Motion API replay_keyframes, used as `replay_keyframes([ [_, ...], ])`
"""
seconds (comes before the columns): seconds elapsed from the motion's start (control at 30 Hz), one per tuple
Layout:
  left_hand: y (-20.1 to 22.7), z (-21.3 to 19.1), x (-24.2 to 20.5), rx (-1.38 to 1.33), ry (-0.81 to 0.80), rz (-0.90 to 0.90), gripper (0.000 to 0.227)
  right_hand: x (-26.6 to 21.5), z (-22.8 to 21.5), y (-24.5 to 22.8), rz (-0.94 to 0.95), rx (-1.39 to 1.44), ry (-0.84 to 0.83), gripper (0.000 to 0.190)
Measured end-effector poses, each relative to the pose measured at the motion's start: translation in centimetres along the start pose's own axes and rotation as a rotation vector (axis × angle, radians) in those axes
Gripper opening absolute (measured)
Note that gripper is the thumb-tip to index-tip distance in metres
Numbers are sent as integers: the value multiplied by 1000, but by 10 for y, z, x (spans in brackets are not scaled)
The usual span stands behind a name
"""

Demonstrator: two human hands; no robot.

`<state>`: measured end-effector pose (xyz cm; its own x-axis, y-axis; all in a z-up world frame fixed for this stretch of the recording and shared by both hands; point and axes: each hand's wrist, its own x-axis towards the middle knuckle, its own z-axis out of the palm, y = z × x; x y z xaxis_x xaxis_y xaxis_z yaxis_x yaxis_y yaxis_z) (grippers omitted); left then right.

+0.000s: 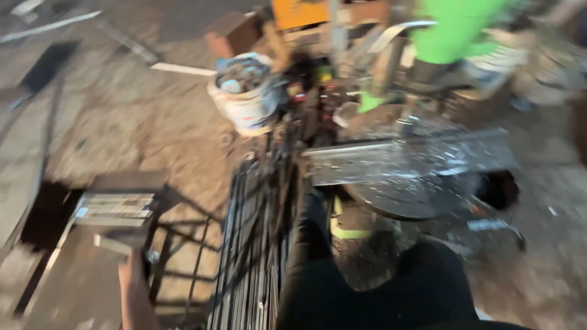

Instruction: The person repeatedly drills holes into long metal bars using a green drill press. They position each bar under the drill, operate the lever to drill, then move the finished bar to a nearby rack before picking up the next one.

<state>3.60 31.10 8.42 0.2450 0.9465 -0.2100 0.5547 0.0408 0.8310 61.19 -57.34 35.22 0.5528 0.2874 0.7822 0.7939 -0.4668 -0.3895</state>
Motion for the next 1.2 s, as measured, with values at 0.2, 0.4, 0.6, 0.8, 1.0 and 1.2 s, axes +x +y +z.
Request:
replay_keyframes([
  [0.2,-68,120,-81,218,-635,631,44,-12,-54,-248,169,-742,-7,17],
  [0.4,184,191,-277,-211,-742,690,40,-14,-47,-234,199,-700,-31,22],
  [0.6,309,268,-307,617,-431,1368,46,-6,-41,-253,337,-682,-42,26],
  [0.8,332,318,-315,695,-364,1565,34,-4,-40,-260,374,-654,-54,27],
  [1.0,320,338,-324,580,-443,1555,44,-17,-33,-250,317,-740,-34,23],
  [1.2,317,352,-323,514,-302,1663,37,-25,-25,-243,240,-688,30,19],
])
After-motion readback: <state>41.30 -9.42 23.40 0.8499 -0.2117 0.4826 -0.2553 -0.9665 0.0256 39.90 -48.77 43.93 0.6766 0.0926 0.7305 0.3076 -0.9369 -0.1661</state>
